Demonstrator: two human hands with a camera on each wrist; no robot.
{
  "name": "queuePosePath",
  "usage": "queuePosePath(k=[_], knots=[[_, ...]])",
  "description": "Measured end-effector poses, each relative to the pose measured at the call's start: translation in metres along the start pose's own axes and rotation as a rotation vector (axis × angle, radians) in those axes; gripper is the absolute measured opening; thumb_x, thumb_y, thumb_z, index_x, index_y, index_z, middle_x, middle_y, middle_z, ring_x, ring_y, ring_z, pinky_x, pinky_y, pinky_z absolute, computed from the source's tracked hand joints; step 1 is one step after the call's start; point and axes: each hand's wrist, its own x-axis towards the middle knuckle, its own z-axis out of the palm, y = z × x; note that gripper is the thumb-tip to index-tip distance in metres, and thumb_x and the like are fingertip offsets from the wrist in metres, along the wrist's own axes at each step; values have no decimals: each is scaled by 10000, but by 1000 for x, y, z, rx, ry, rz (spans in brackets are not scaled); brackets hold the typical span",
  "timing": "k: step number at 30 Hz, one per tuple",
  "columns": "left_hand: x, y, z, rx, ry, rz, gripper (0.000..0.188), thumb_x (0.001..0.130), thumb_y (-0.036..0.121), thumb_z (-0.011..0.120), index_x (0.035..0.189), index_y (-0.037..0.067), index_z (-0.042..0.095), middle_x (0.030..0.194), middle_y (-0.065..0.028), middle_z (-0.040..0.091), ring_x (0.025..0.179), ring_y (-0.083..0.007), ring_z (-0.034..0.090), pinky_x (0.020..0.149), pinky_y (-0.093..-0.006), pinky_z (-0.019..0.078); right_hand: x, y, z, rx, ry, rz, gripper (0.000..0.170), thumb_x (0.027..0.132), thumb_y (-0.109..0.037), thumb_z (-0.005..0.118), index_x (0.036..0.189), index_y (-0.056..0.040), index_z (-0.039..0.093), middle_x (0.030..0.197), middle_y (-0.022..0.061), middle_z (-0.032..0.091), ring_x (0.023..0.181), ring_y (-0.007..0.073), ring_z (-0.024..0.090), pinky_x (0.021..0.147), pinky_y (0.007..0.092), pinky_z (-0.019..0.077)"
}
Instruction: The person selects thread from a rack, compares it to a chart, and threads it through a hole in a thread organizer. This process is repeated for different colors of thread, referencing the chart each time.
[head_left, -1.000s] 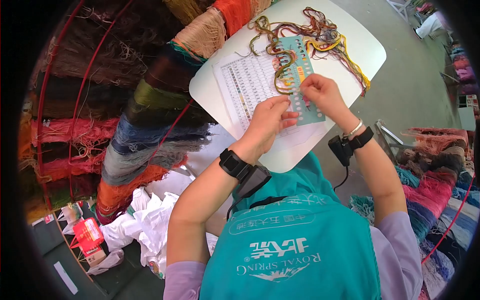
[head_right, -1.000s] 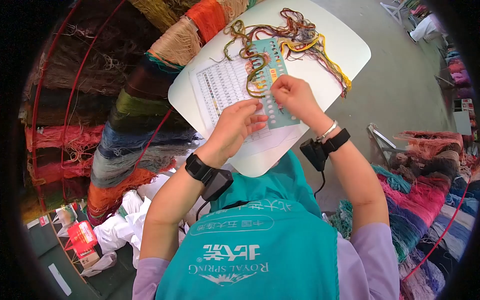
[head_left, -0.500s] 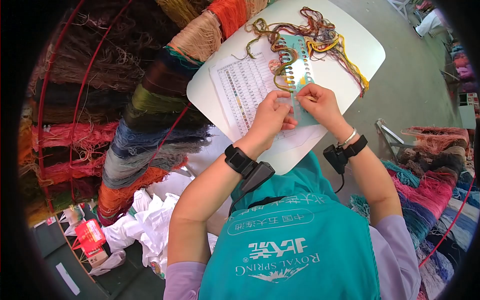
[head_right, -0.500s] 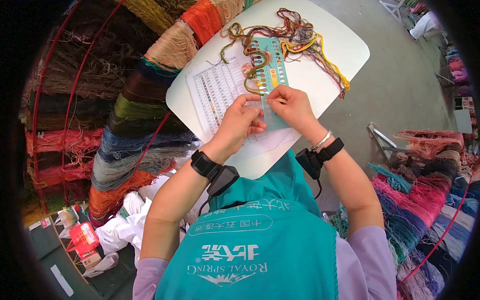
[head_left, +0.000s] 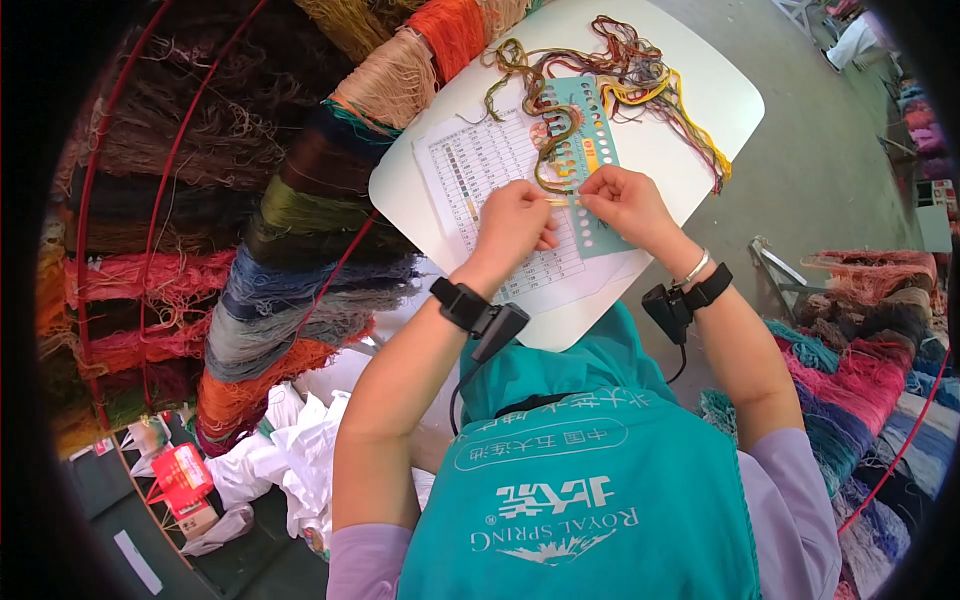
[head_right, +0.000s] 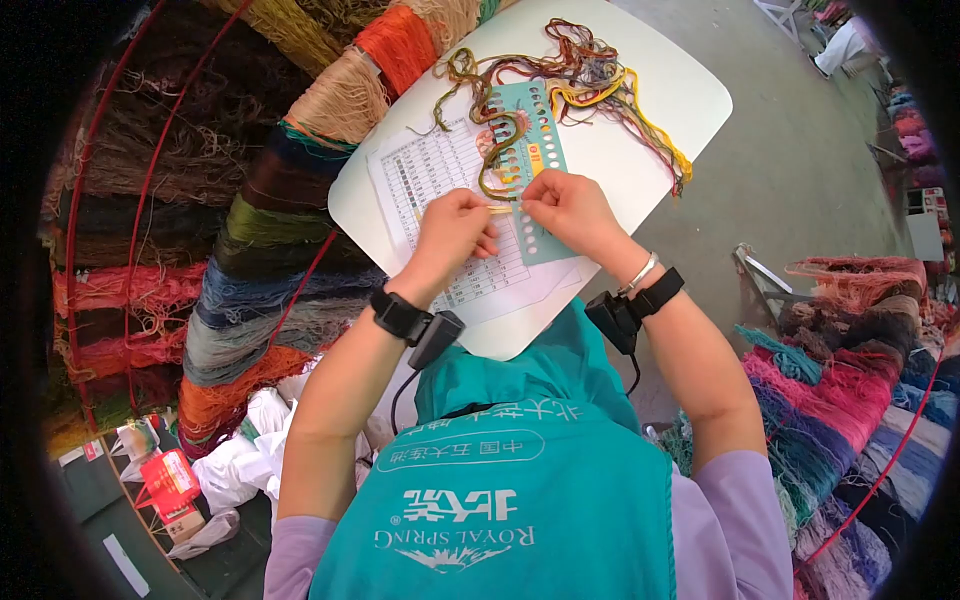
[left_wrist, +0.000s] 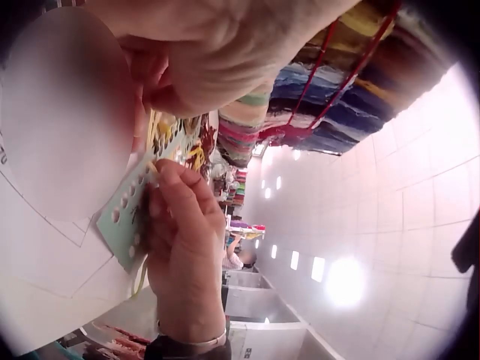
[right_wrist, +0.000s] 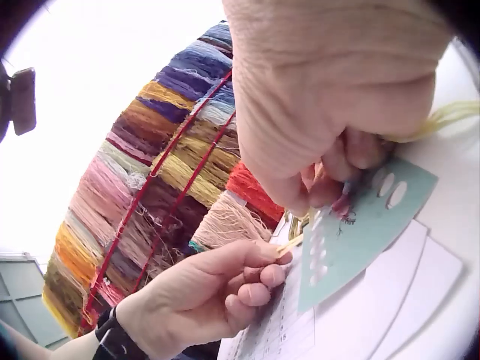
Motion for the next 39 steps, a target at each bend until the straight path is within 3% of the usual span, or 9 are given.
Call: queuePosePath(k=[10, 15, 24, 27, 30, 31, 33, 36, 39], knots=[[-11, 1, 3, -295, -156, -72, 114, 955, 178, 631, 984, 73, 665, 727, -1, 612, 559, -84, 579, 501, -217, 440, 0, -22, 4, -358, 11, -34, 308, 854, -337, 739, 998, -76, 662, 657, 45, 639, 614, 200, 642, 555, 360, 463], [-8, 3, 6, -350, -236, -109, 171, 980, 235, 603, 943, 91, 686, 655, 18, 573, 548, -77, 550, 492, -220, 415, 10, -7, 8, -108, 22, -33, 350, 889, -385, 723, 1006, -63, 651, 710, 61, 685, 648, 195, 664, 581, 341, 482], [15, -3, 23, 432, -89, 362, 172, 945, 104, 599, 1049, 39, 721, 689, -13, 610, 562, -50, 518, 486, -211, 397, 12, -6, -12, 156, -179, -1, 444, 917, -411, 727, 1093, -16, 627, 721, 43, 679, 646, 96, 609, 580, 253, 466], [10, 6, 23, -85, -159, 74, 129, 954, 144, 585, 944, 45, 668, 677, 7, 531, 546, -60, 449, 476, -212, 369, 13, -9, -12, 118, -170, 58, 469, 918, -442, 717, 1093, -18, 617, 702, 36, 664, 640, 97, 611, 576, 254, 465], [10, -2, -8, -941, -385, -352, 207, 976, 197, 549, 800, 90, 532, 655, 34, 401, 530, -77, 360, 465, -219, 325, 13, -21, -14, 28, -178, 115, 381, 949, -373, 684, 1106, -37, 596, 674, 3, 622, 622, 72, 571, 571, 245, 432], [2, 1, -18, -938, -432, -334, 318, 1000, 238, 511, 725, 147, 379, 638, 48, 317, 516, -89, 307, 455, -225, 286, 12, -25, -15, -7, -184, 128, 335, 963, -334, 670, 1113, -46, 587, 664, -13, 604, 613, 58, 550, 570, 239, 415], [-17, -4, -53, -867, -458, -261, 336, 1010, 231, 503, 715, 153, 362, 634, 51, 309, 518, -84, 301, 451, -224, 258, 11, -25, -14, 8, -190, 127, 333, 962, -330, 663, 1120, -47, 584, 665, -2, 611, 608, 71, 562, 567, 249, 421], [-52, -13, -127, -809, -131, -169, 383, 1020, 229, 488, 679, 185, 320, 599, 63, 276, 481, -81, 268, 422, -242, 219, 10, -29, -14, -18, -191, 143, 313, 952, -289, 653, 1132, -44, 576, 672, 15, 627, 611, 83, 581, 573, 261, 435], [-99, -26, -197, -853, -85, -58, 378, 1029, 230, 466, 676, 183, 338, 586, 56, 287, 478, -77, 281, 412, -230, 230, 11, -28, -14, -51, -193, 143, 288, 935, -227, 649, 1140, -42, 568, 679, 27, 642, 619, 91, 598, 582, 267, 449]])
